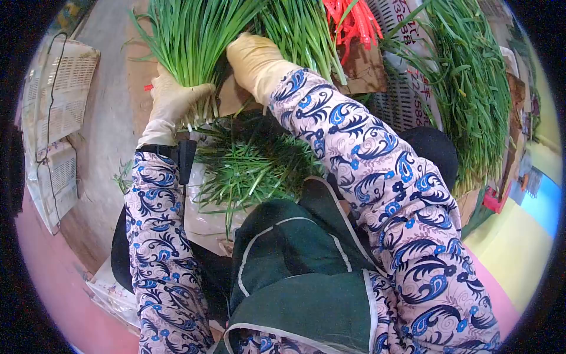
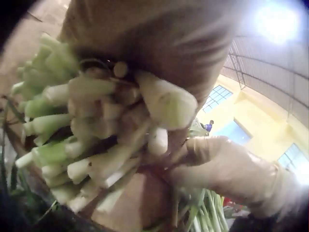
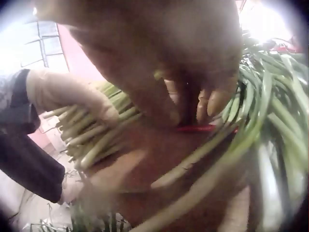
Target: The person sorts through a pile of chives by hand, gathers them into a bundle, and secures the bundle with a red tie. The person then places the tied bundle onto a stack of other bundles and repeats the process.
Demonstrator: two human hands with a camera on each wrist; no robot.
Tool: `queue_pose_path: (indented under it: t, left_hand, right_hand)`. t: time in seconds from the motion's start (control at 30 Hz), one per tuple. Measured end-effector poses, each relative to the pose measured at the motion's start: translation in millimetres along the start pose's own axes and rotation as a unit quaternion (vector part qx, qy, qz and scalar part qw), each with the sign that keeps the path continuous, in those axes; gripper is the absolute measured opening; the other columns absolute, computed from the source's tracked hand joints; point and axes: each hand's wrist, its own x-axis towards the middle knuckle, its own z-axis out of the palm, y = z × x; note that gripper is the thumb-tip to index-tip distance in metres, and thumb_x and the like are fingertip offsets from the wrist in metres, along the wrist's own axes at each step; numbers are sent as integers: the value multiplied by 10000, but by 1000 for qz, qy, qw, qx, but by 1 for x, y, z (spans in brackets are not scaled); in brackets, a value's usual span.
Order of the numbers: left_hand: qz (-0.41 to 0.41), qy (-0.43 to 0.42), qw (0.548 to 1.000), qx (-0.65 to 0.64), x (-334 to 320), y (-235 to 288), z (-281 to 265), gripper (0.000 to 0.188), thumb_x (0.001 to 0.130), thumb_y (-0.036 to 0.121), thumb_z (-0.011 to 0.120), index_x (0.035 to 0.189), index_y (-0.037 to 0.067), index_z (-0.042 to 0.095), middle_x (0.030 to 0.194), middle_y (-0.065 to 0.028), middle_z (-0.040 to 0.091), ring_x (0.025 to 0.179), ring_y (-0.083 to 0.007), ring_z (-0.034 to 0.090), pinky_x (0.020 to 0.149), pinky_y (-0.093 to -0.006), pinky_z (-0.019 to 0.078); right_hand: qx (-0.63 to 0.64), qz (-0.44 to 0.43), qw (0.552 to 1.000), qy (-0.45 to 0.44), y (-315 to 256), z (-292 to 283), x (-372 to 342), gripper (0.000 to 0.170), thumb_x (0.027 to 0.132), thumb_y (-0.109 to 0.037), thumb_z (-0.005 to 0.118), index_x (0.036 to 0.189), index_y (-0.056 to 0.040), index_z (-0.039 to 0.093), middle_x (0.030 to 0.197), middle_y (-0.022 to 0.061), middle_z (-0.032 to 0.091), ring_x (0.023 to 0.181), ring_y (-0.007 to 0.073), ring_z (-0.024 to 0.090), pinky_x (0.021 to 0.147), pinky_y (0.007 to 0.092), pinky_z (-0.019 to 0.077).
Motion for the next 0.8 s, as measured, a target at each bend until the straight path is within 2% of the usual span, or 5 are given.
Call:
queue_pose_path:
  t: [0.2,0.3,0.43,0.57,0.8]
  left_hand:
    - [-2,-7,1000,-3,0,-2,-1,1261,482,526,883,1401,-40,230,1226,-288,495,1161,-423,512,987,-457,450]
    - [-8,-6,1000,0,0,-2,-1,1261,481,530,881,1403,-38,235,1238,-282,490,1168,-419,510,988,-458,451]
    - [-18,-4,1000,9,-1,-1,-2,1244,482,534,876,1394,-39,254,1251,-270,484,1181,-417,501,993,-456,451]
    - [-13,-13,1000,3,0,-1,-4,1234,489,538,869,1396,-41,265,1254,-268,481,1191,-415,493,995,-451,452]
    - [-4,-8,1000,5,0,-3,0,1255,486,545,871,1407,-42,252,1256,-270,477,1199,-402,489,992,-451,453]
  right_hand:
    - [-25,26,997,-71,5,-11,-1,214,775,-136,656,957,-24,662,967,185,681,928,361,662,786,436,538]
    - [-47,44,978,-197,2,-16,9,202,783,-164,641,959,-73,678,923,154,692,919,351,663,776,419,542]
    - [-21,-41,986,-161,1,-19,11,213,777,-230,644,929,-84,678,883,140,694,878,326,667,785,415,521]
    - [42,-58,986,-151,1,-21,7,250,766,-265,655,930,-77,667,862,160,689,870,329,667,782,412,516]
    - [-60,-19,975,-215,12,-22,4,292,738,-221,651,985,-65,660,910,189,681,906,342,662,795,422,515]
